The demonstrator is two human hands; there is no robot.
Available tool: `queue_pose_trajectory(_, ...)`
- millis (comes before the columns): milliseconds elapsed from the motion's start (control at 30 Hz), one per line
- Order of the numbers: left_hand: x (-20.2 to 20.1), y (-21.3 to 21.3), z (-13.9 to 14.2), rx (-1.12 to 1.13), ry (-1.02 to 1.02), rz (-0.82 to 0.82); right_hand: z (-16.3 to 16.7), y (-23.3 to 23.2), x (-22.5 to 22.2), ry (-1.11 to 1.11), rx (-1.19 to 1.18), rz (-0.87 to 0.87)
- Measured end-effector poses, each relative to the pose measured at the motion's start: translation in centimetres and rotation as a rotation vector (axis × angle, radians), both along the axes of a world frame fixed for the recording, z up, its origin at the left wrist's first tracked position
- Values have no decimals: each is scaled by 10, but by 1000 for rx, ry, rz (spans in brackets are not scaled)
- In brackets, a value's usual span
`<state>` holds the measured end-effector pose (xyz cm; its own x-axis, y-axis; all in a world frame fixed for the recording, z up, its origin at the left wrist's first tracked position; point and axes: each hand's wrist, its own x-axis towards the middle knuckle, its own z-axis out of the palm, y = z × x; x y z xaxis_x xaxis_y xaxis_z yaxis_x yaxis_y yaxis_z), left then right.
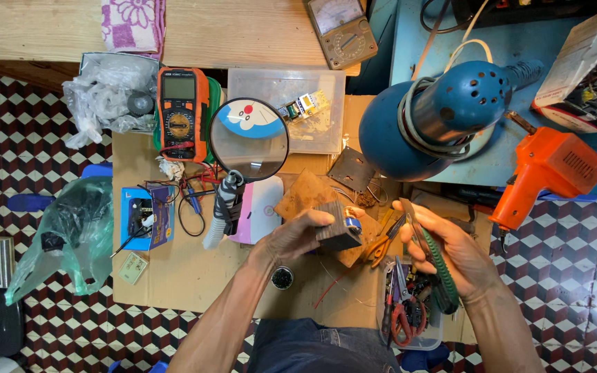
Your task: The person winds copper wire around a laminated iron core to form an electromagnet coil. They use pliers to hold and trim the wire, then wrap the ends with blue electrical tape. The person repeatedly adjusts the coil and wire, securing the windings and preparing the leads.
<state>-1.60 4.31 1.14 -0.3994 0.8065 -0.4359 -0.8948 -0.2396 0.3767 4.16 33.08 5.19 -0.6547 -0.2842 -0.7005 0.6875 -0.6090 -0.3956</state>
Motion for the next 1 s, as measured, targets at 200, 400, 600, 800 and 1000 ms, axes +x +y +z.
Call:
queue_pose_trajectory(200, 11, -1, 45, -854, 1045, -193, -12, -17, 43, 33, -24, -68)
queue_pose_trajectory(400, 28, 7, 47, -850, 1462, 35, -22, -37, 74, 39, 14, -151)
queue_pose_trajectory(600, 19, -5, 34, -748, 1635, -90, -19, -47, 88, 28, 58, -162)
queue_pose_trajectory(800, 28, -6, 41, -825, 1632, -37, -20, -57, 94, 48, 12, -147)
queue_pose_trajectory(1000, 71, 22, 54, -1219, 1667, 348, -10, -64, 88, 74, 112, -152)
